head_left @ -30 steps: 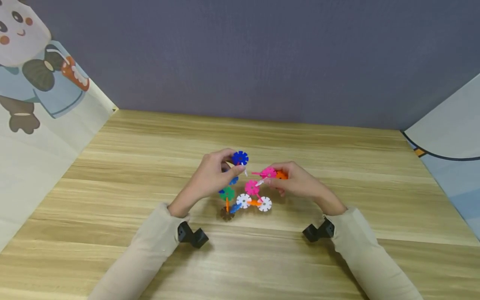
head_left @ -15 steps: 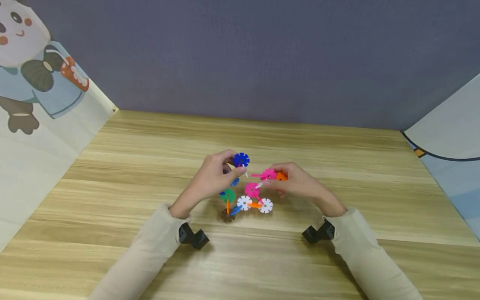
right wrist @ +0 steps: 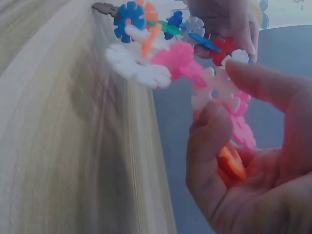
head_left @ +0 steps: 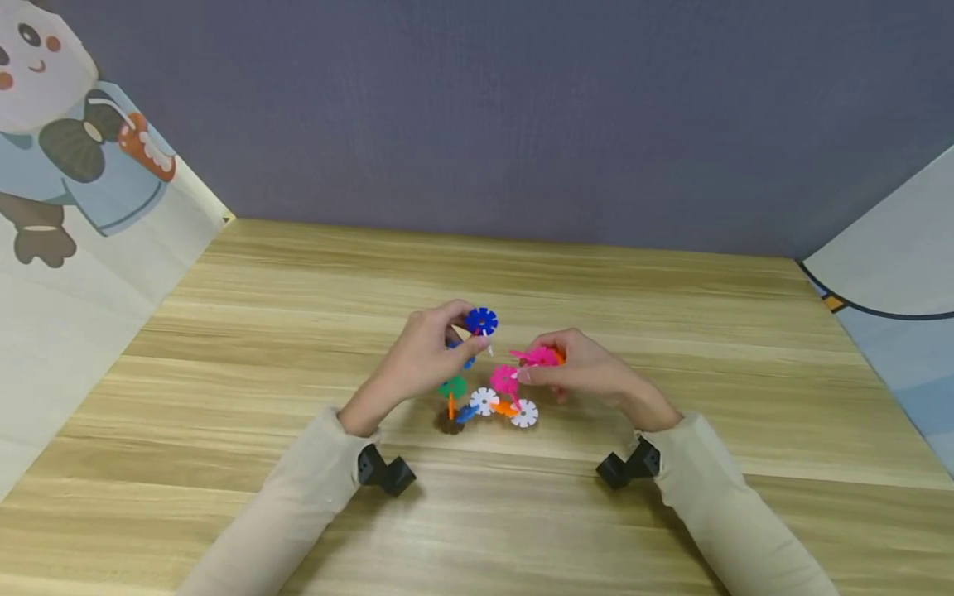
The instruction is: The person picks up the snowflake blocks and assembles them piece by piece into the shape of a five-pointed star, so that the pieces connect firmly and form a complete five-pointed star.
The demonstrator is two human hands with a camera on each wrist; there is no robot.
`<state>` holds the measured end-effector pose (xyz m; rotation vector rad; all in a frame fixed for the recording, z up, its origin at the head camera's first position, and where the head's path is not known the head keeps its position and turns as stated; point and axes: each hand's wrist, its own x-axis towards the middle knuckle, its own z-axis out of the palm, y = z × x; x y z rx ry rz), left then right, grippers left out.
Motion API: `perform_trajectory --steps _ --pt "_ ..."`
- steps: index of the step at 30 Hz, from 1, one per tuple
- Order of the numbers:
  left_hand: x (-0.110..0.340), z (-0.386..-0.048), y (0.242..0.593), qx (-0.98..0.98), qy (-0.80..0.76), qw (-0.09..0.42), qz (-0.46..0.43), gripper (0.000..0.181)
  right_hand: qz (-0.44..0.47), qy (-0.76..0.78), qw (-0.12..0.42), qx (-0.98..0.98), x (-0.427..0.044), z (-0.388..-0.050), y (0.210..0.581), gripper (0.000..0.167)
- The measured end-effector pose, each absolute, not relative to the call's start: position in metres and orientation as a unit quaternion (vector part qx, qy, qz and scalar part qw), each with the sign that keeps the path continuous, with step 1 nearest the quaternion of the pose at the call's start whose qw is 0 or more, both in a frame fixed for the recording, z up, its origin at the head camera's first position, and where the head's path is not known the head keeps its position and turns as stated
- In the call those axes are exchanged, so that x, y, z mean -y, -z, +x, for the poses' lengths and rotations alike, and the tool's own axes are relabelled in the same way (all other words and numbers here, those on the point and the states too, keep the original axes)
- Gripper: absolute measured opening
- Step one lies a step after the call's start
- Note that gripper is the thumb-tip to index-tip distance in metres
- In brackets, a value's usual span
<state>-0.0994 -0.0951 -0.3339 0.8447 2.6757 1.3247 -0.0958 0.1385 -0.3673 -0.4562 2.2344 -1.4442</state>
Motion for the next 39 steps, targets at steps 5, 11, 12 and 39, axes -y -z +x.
perform_trajectory --steps 5,11,12,39 --pt "0.096 -0.101 0.335 -0.867 -0.421 0.013 0.266 0.029 -0.154 0.533 0.203 -0.807 -0.138 -0.096 0.368 0.030" --pt "0.096 -0.103 0.338 -0.870 -0.419 0.015 0.261 0.032 -0.148 0.554 0.205 -0.793 -0.137 -0.096 0.368 0.029" --pt "0.096 -0.103 0.338 -0.870 -0.419 0.014 0.260 0.033 -0.148 0.564 0.209 -0.785 -0.137 -0.096 0.369 0.027" --pt "0.098 -0.103 0.349 -0.878 -0.409 -0.067 0.242 0.027 -0.131 0.679 0.260 -0.674 -0.136 -0.094 0.368 0.012"
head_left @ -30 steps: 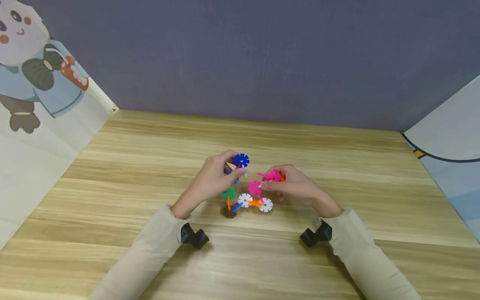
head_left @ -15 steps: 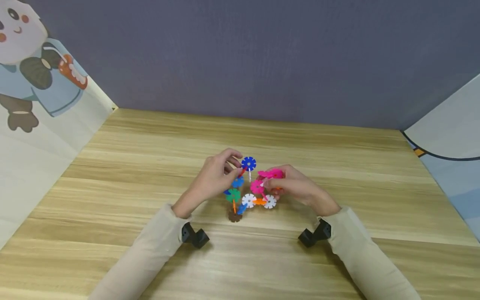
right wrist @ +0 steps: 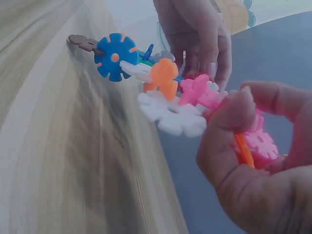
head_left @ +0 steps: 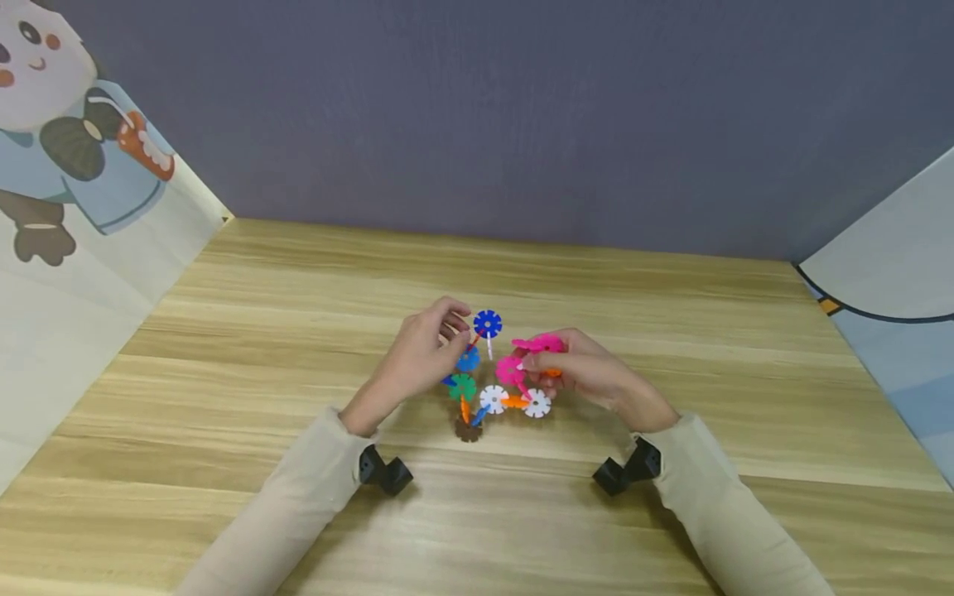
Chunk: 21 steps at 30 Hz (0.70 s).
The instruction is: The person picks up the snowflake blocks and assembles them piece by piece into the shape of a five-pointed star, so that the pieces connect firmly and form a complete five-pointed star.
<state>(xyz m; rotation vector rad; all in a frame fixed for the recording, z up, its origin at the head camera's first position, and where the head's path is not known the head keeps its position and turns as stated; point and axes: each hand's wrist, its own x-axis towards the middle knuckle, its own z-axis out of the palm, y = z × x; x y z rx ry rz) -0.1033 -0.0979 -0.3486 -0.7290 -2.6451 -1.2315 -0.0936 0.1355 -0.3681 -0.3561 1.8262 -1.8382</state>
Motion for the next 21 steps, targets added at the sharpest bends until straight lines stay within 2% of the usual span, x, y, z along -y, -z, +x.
perform_trajectory --steps 5,6,8,11,15,21 --pt "0.092 -0.082 0.358 0.852 0.339 0.278 -0.287 0.010 -0.150 0.678 0.256 -0.672 -0.134 -0.095 0.366 0.013" --pt "0.089 -0.076 0.362 0.846 0.313 0.308 -0.302 0.008 -0.151 0.679 0.252 -0.673 -0.133 -0.095 0.366 0.015" --pt "0.082 -0.066 0.368 0.846 0.257 0.334 -0.328 0.011 -0.150 0.681 0.244 -0.674 -0.132 -0.095 0.365 0.016" --pt "0.072 -0.055 0.373 0.872 0.177 0.320 -0.327 0.021 -0.150 0.687 0.231 -0.673 -0.130 -0.094 0.364 0.016" --pt "0.064 -0.049 0.372 0.911 0.124 0.278 -0.280 0.035 -0.149 0.693 0.216 -0.671 -0.126 -0.091 0.362 0.016" --pt "0.059 -0.049 0.371 0.926 0.153 0.242 -0.247 0.036 -0.123 0.700 0.201 -0.674 -0.116 -0.086 0.360 0.021"
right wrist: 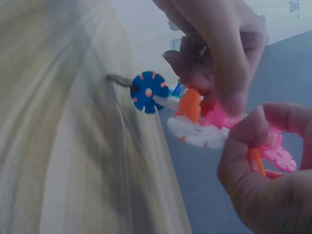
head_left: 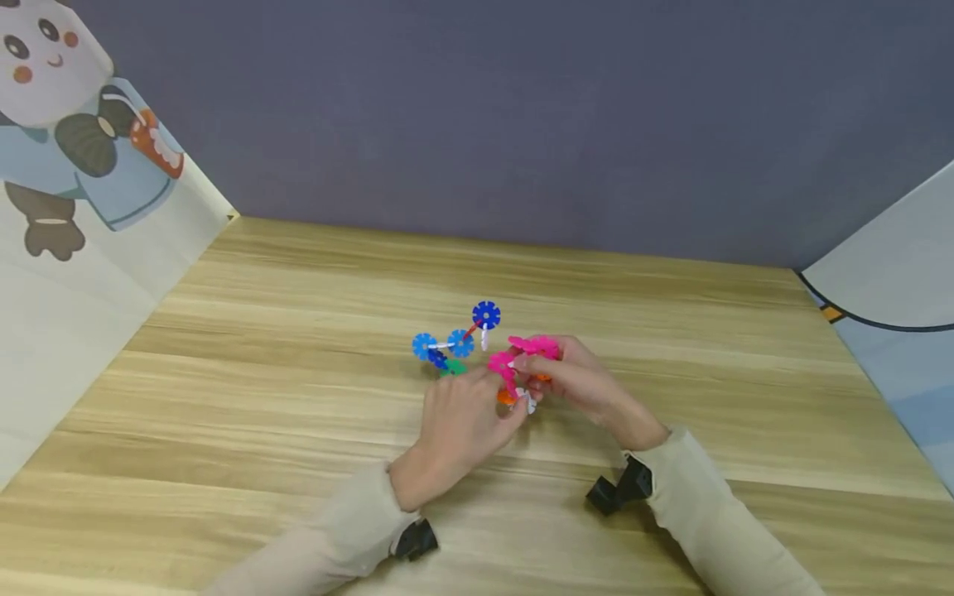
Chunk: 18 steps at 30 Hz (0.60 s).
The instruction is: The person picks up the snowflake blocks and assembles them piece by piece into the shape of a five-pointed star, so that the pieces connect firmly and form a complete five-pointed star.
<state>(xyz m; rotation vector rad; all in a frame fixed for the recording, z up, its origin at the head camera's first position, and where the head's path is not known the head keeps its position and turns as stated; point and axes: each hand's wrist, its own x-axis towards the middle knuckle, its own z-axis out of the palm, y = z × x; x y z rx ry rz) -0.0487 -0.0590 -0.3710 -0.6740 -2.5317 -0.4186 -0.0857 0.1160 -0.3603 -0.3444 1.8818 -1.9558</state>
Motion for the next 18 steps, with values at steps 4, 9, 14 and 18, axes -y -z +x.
perform_trajectory --steps 4,9,14,18 --pt "0.058 -0.048 0.372 0.927 0.182 0.234 -0.231 0.036 -0.122 0.701 0.195 -0.675 -0.113 -0.083 0.361 0.033" --pt "0.061 -0.050 0.372 0.929 0.188 0.237 -0.214 0.035 -0.148 0.651 0.181 -0.722 -0.118 -0.085 0.360 0.038" --pt "0.064 -0.051 0.371 0.927 0.177 0.236 -0.233 0.030 -0.164 0.524 0.108 -0.829 -0.127 -0.091 0.358 0.034" --pt "0.065 -0.052 0.373 0.917 0.159 0.245 -0.272 0.022 -0.168 0.485 0.114 -0.850 -0.130 -0.093 0.358 0.026"
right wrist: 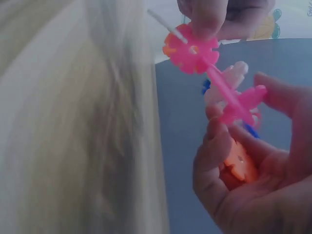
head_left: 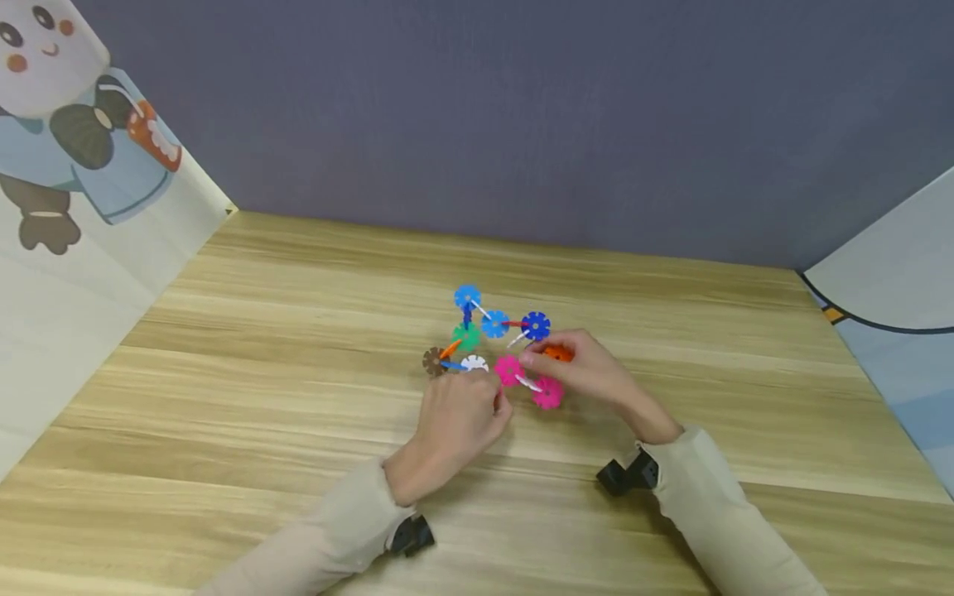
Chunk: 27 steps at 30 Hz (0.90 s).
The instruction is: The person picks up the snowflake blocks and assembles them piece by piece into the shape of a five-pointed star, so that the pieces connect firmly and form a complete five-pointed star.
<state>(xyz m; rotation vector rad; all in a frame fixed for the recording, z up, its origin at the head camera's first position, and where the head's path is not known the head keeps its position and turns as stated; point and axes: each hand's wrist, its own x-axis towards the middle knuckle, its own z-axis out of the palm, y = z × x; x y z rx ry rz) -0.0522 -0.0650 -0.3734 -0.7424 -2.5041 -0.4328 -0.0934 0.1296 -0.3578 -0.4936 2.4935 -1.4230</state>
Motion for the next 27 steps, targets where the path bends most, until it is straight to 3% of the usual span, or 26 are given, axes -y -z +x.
perform_trajectory --steps 6,17,24,27 --pt "0.065 -0.053 0.375 0.905 0.125 0.275 -0.300 0.017 -0.152 0.521 0.165 -0.824 -0.129 -0.093 0.361 0.022" --pt "0.064 -0.055 0.375 0.897 0.070 0.319 -0.297 0.012 -0.147 0.584 0.100 -0.792 -0.121 -0.091 0.370 0.017" --pt "0.064 -0.056 0.374 0.879 0.122 0.318 -0.334 0.011 -0.119 0.610 0.110 -0.776 -0.119 -0.091 0.368 0.009" --pt "0.064 -0.056 0.373 0.873 0.142 0.319 -0.340 0.012 -0.100 0.626 0.119 -0.764 -0.119 -0.092 0.368 0.014"
